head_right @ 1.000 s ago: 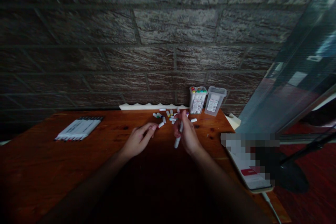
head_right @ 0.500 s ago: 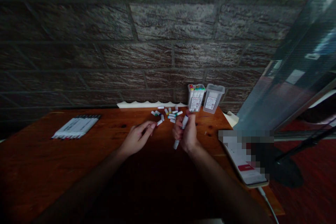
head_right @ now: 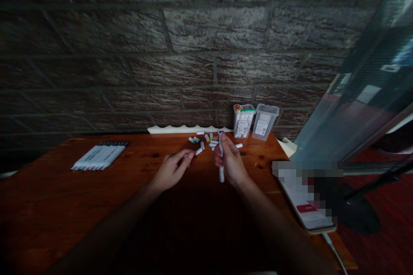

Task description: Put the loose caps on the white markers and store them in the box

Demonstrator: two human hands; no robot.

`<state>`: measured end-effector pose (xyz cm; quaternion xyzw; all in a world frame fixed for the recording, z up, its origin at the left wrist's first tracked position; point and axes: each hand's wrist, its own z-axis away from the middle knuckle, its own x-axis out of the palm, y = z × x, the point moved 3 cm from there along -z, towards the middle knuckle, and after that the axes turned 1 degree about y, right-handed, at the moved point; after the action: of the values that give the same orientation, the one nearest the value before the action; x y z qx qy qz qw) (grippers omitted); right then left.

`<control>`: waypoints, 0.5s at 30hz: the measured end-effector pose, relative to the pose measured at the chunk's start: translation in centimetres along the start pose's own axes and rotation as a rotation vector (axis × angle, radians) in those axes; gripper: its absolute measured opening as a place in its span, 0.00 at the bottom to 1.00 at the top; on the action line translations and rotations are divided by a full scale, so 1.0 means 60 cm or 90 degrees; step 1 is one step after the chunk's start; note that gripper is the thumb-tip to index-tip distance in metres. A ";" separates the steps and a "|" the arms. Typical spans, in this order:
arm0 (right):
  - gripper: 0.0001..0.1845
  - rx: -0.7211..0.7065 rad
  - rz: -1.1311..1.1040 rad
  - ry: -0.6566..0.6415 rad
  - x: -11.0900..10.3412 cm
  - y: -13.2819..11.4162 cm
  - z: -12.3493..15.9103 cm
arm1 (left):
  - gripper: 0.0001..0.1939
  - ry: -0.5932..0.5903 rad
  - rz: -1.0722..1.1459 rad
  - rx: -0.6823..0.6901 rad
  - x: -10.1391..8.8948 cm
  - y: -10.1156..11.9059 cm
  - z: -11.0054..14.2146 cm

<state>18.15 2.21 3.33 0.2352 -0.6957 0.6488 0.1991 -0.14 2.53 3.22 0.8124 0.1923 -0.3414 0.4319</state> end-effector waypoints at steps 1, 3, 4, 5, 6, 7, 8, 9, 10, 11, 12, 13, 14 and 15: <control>0.18 -0.015 0.010 0.006 0.000 0.000 0.001 | 0.17 0.001 0.000 0.002 0.000 0.000 0.000; 0.18 -0.034 0.023 0.017 -0.001 0.000 0.001 | 0.16 0.002 -0.002 0.005 0.000 0.000 0.000; 0.18 -0.038 0.026 0.021 -0.002 0.001 0.001 | 0.16 0.001 -0.001 0.005 0.000 0.000 0.001; 0.19 -0.037 0.029 0.022 -0.003 0.001 0.000 | 0.16 -0.001 0.000 0.005 0.000 0.000 0.001; 0.19 -0.031 0.029 0.020 -0.004 0.002 0.000 | 0.16 -0.002 0.001 0.005 0.001 0.000 0.001; 0.20 -0.019 0.025 0.013 -0.004 0.002 -0.001 | 0.16 -0.003 0.002 0.006 0.001 0.000 0.001; 0.21 -0.005 0.014 0.003 -0.004 0.002 -0.002 | 0.16 -0.003 0.004 0.007 0.001 0.000 0.001; 0.24 0.011 0.000 -0.011 -0.004 0.002 -0.002 | 0.15 -0.001 0.005 0.008 0.001 0.000 0.001; 0.27 0.028 -0.016 -0.028 -0.003 0.002 -0.002 | 0.15 0.001 0.005 0.010 0.001 0.000 0.001; 0.30 0.045 -0.033 -0.044 -0.002 0.001 -0.001 | 0.16 0.002 0.004 0.012 0.001 -0.001 0.001; 0.33 0.060 -0.047 -0.057 -0.002 0.000 -0.001 | 0.16 0.004 0.002 0.013 0.002 -0.001 0.001; 0.34 0.073 -0.055 -0.064 -0.001 -0.001 0.000 | 0.16 0.004 0.000 0.013 0.002 -0.001 0.001; 0.34 0.083 -0.057 -0.064 -0.002 -0.002 0.001 | 0.16 0.003 -0.002 0.012 0.002 -0.001 0.000; 0.33 0.092 -0.057 -0.059 -0.003 -0.002 0.001 | 0.16 0.003 -0.002 0.012 0.002 -0.001 0.000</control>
<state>18.36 2.15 3.34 0.3096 -0.6441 0.6763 0.1784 -0.08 2.54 3.07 0.8169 0.1915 -0.3416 0.4234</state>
